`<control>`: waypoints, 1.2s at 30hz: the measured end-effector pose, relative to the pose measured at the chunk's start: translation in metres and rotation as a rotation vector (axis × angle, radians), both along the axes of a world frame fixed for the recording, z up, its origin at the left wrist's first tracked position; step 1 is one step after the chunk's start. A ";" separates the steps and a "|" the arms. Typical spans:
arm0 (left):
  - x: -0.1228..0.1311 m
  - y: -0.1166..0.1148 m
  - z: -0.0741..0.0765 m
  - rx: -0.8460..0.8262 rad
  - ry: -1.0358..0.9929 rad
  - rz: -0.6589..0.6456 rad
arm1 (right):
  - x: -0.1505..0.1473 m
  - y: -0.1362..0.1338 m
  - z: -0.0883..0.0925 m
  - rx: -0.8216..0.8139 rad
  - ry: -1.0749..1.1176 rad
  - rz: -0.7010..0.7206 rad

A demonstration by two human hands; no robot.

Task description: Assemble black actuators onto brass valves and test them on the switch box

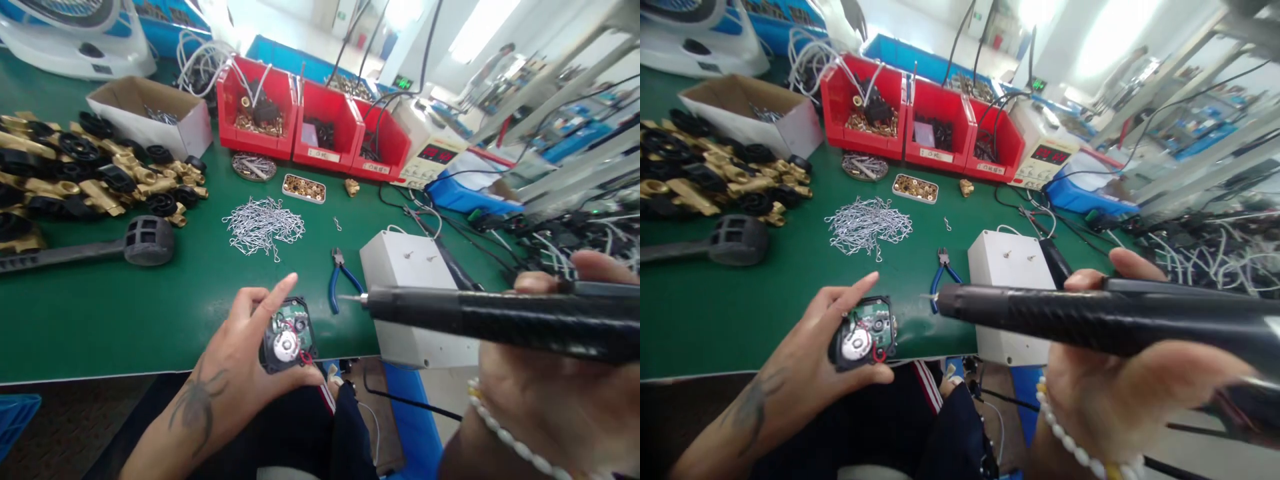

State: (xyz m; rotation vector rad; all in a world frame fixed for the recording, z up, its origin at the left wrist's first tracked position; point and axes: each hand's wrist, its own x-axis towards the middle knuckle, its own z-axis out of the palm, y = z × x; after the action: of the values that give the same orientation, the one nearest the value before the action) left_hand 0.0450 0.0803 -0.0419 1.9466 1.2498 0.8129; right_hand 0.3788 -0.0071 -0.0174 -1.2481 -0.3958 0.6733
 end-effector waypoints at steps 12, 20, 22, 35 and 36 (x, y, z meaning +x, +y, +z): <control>0.033 -0.020 -0.011 -0.176 -0.208 0.394 | 0.065 0.040 -0.009 0.005 0.184 -0.250; 0.029 -0.018 -0.002 -0.504 -0.719 0.425 | 0.030 0.043 -0.002 -0.360 -0.513 0.183; 0.029 -0.019 0.002 -0.605 -0.948 0.334 | 0.028 0.057 0.015 -0.311 -0.688 0.127; 0.023 -0.050 0.043 -0.864 -1.168 0.142 | -0.007 0.143 0.035 -0.319 -1.083 0.569; 0.022 -0.051 0.046 -0.867 -1.157 0.155 | -0.007 0.143 0.034 -0.318 -1.084 0.558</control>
State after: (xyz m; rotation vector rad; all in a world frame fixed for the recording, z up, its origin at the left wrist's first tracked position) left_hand 0.0674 0.0288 0.0041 0.4865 0.7696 0.9985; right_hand 0.3720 0.1359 0.0168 -1.7646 -1.6227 0.4681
